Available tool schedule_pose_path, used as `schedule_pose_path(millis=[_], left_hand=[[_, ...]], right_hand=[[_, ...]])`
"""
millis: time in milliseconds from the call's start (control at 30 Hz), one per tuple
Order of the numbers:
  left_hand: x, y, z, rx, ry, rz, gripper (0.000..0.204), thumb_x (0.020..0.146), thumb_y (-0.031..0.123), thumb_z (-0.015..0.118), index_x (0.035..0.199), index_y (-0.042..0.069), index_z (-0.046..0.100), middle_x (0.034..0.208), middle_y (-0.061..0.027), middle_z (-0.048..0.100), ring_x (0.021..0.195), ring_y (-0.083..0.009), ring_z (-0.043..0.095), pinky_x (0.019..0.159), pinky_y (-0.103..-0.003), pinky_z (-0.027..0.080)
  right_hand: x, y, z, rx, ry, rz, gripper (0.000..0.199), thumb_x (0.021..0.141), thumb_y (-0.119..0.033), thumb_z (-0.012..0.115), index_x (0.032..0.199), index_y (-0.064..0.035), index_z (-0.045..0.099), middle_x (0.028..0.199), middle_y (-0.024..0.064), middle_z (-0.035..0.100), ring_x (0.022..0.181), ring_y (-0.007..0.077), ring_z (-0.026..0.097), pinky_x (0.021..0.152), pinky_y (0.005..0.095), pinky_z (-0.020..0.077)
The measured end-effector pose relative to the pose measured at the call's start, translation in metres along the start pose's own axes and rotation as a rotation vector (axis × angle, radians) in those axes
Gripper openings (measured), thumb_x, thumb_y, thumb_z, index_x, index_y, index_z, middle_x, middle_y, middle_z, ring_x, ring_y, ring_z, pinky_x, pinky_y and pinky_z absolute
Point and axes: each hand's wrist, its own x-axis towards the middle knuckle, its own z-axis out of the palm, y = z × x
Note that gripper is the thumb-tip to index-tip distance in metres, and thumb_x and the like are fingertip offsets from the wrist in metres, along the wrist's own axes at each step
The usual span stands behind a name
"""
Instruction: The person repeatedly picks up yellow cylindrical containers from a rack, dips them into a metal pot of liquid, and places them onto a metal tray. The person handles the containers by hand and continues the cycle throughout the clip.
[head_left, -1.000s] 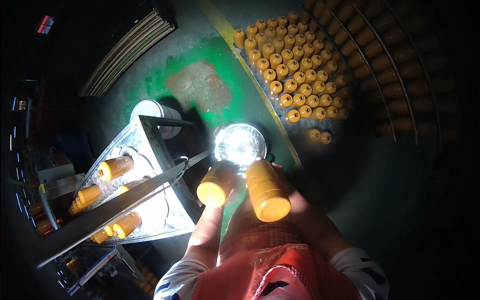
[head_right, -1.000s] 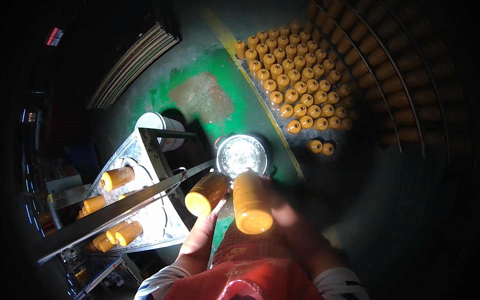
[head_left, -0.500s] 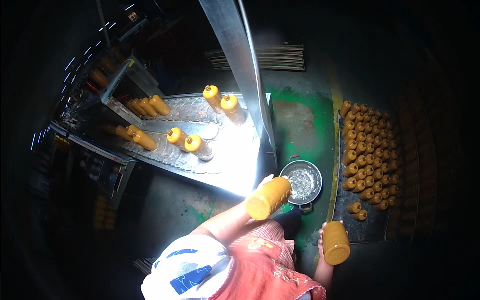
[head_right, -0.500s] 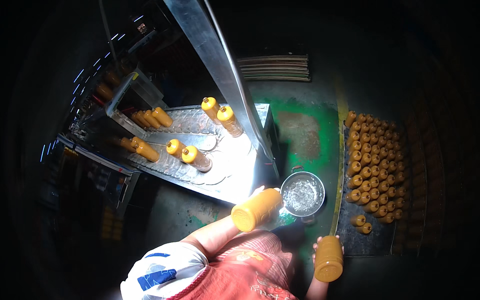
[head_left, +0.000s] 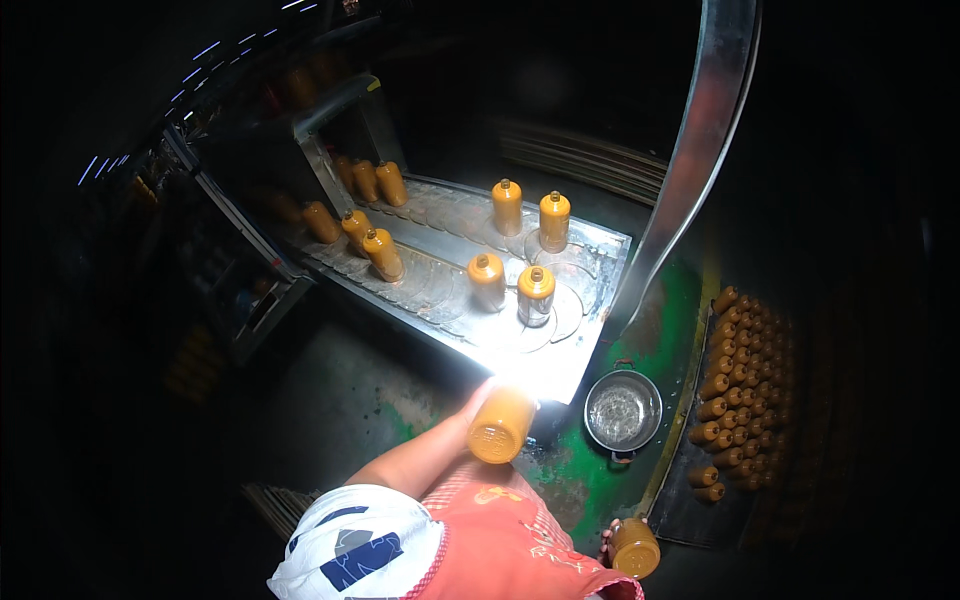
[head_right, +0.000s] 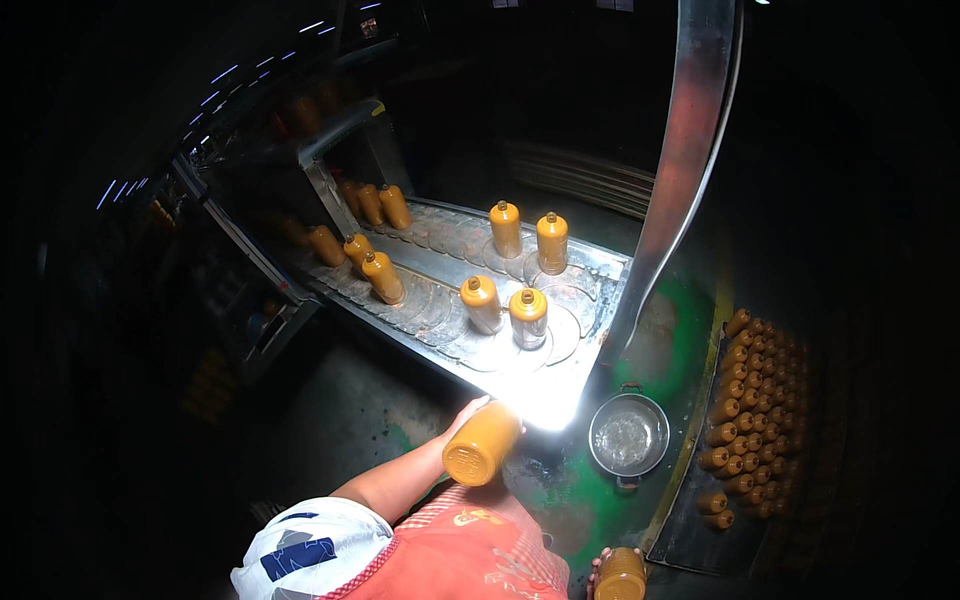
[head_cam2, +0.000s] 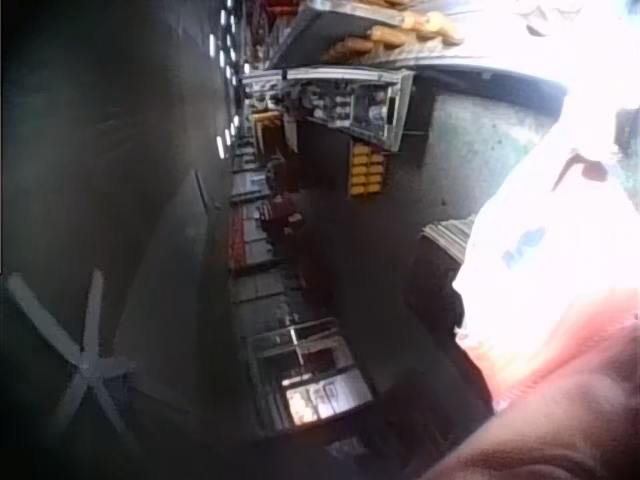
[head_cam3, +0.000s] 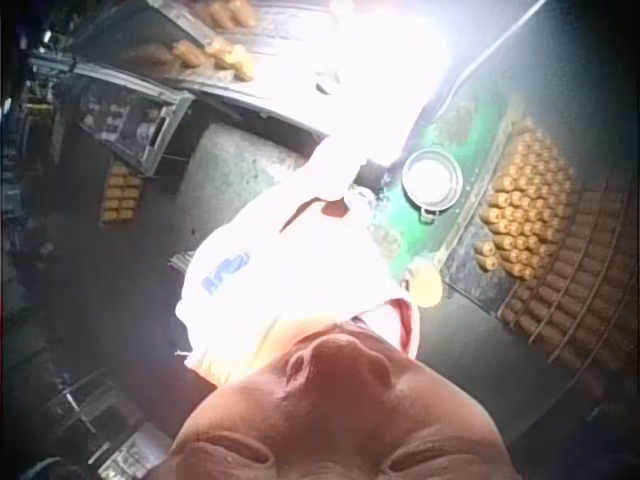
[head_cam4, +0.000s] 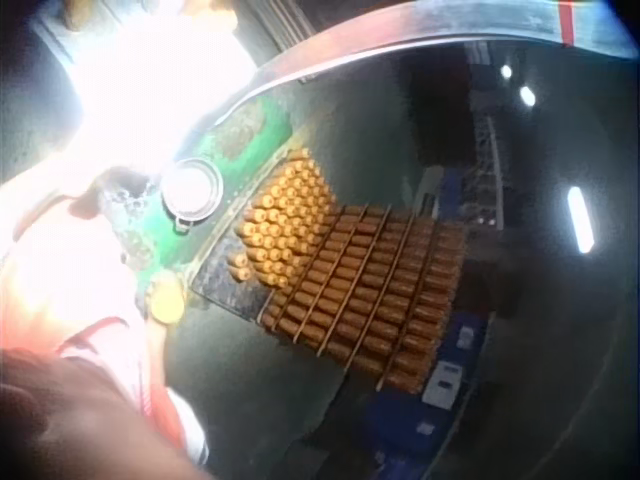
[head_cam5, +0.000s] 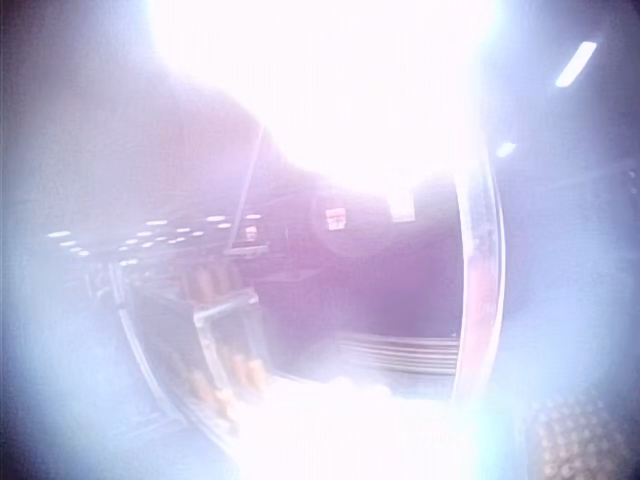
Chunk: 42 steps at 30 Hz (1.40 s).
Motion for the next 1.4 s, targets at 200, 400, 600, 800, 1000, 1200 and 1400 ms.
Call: schedule_pose_path(millis=[200, 400, 600, 800, 1000, 1200, 1400], left_hand=[[-0.046, 0.215, -0.061, 0.263, 0.095, 0.579, 0.047, 0.098, 0.039, 0.050, 0.130, 0.005, 0.057, 0.114, -0.0108, 0.064, 0.102, -0.0213, 0.064, 0.092, -0.036, 0.053], [-0.023, 0.484, -0.050, 1.131, 0.433, 1.243, 0.036, 0.093, 0.019, 0.063, 0.126, 0.004, 0.063, 0.119, -0.0090, 0.063, 0.106, -0.0188, 0.061, 0.094, -0.031, 0.048], [0.140, 0.594, -0.144, 1.691, 0.802, 1.199, 0.044, 0.078, 0.026, 0.078, 0.121, 0.031, 0.070, 0.134, -0.0107, 0.051, 0.118, -0.0328, 0.052, 0.103, -0.041, 0.043], [0.210, 0.639, -0.206, 1.805, 0.773, 0.991, 0.046, 0.080, 0.028, 0.078, 0.124, 0.033, 0.069, 0.142, -0.0149, 0.047, 0.126, -0.0377, 0.047, 0.108, -0.043, 0.039], [0.133, 0.586, -0.143, 1.598, 0.293, 0.986, 0.035, 0.082, 0.008, 0.073, 0.117, 0.013, 0.073, 0.139, -0.0149, 0.058, 0.121, -0.0309, 0.056, 0.103, -0.037, 0.044], [0.064, 0.465, -0.118, 1.650, -0.223, 0.448, 0.048, 0.079, 0.016, 0.080, 0.125, 0.007, 0.067, 0.136, -0.0153, 0.060, 0.127, -0.0264, 0.055, 0.105, -0.037, 0.043], [0.097, 0.410, -0.093, 1.805, -0.166, 0.556, 0.053, 0.074, 0.016, 0.083, 0.125, 0.014, 0.068, 0.149, -0.0156, 0.049, 0.134, -0.0296, 0.047, 0.109, -0.039, 0.039]], right_hand=[[0.152, 0.045, 0.055, -0.296, 0.258, -0.304, 0.054, 0.093, -0.064, 0.047, 0.136, -0.0324, 0.054, 0.125, 0.0232, 0.054, 0.109, 0.0453, 0.057, 0.074, 0.0569, 0.0577], [0.327, 0.100, 0.137, -0.656, 0.541, -0.558, 0.062, 0.091, -0.062, 0.050, 0.130, -0.0142, 0.055, 0.112, 0.0133, 0.063, 0.095, 0.0327, 0.063, 0.072, 0.0467, 0.0581], [0.481, 0.162, 0.216, -1.627, 0.880, -0.893, 0.056, 0.081, -0.028, 0.071, 0.128, -0.0015, 0.057, 0.124, 0.0116, 0.057, 0.115, 0.0259, 0.057, 0.100, 0.0372, 0.0445], [0.614, 0.195, 0.193, -2.229, 0.946, -0.961, 0.046, 0.066, -0.007, 0.083, 0.111, -0.0087, 0.074, 0.136, 0.0185, 0.045, 0.125, 0.0351, 0.049, 0.105, 0.0422, 0.0403], [0.651, 0.151, 0.183, -2.397, 0.986, -1.021, 0.046, 0.065, -0.008, 0.085, 0.109, -0.0172, 0.076, 0.138, 0.0176, 0.044, 0.128, 0.0360, 0.045, 0.107, 0.0436, 0.0381], [0.692, 0.131, 0.161, -2.359, 0.962, -0.948, 0.049, 0.068, -0.012, 0.084, 0.113, -0.0275, 0.075, 0.145, 0.0211, 0.041, 0.129, 0.0401, 0.042, 0.108, 0.0457, 0.0370], [0.677, 0.100, 0.173, -2.376, 0.916, -0.955, 0.046, 0.071, -0.010, 0.080, 0.113, -0.0270, 0.076, 0.154, 0.0211, 0.034, 0.137, 0.0414, 0.034, 0.113, 0.0452, 0.0322]])
